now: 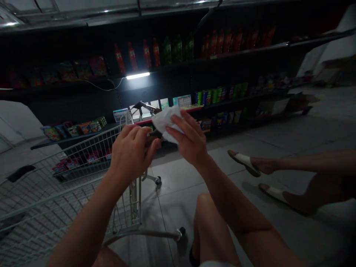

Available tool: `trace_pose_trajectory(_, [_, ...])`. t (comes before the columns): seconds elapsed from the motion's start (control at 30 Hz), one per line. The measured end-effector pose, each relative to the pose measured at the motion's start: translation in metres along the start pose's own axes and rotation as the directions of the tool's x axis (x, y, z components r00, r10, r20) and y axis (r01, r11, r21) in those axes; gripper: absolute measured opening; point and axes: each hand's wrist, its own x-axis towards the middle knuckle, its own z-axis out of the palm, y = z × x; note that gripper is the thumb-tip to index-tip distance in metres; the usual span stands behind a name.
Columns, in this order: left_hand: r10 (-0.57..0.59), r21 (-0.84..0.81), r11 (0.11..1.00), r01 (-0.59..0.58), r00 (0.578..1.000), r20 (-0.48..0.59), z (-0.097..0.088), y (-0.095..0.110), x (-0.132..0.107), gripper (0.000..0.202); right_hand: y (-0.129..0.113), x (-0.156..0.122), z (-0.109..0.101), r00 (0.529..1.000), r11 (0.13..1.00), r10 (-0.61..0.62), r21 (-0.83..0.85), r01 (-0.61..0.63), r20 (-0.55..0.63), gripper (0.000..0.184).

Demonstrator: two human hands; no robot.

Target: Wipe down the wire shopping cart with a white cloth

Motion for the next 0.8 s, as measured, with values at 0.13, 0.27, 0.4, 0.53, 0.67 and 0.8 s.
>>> trace_pose_trajectory(0.13, [-0.166,0.089,0.984,0.157,0.980,0.112,0.007,0.023,0.013,0.045,0.006,0.006,-0.007,0.995,0.996,0.086,0.007,-0.086,-0.051,0.037])
trace_pose_trajectory(0.27, [-0.279,0.157,0.949,0.274,0.960,0.013,0.020,0.026,0.017,0.044,0.010,0.014,-0.012,0.997,0.987,-0.020,0.163,0.007,0.081,0.036])
trace_pose_trajectory(0.4, [-0.252,0.173,0.948,0.269,0.961,-0.115,0.027,0.017,0.014,0.041,0.023,0.027,-0.016,0.993,0.961,0.091,0.253,-0.107,0.074,0.042])
trace_pose_trajectory(0.53, [-0.159,0.157,0.968,0.195,0.963,-0.217,0.022,0.013,0.007,0.036,0.025,0.041,-0.015,0.975,0.900,0.062,0.409,-0.147,0.214,0.043])
trace_pose_trajectory(0.67, [-0.108,0.112,0.983,0.145,0.953,-0.285,0.011,0.010,-0.002,0.034,0.019,0.047,-0.006,0.959,0.798,0.024,0.572,-0.189,0.284,0.044])
trace_pose_trajectory(0.8, [-0.075,0.054,0.994,0.096,0.948,-0.309,-0.004,0.004,-0.012,0.032,0.015,0.049,0.012,0.957,0.734,0.026,0.644,-0.215,0.290,0.044])
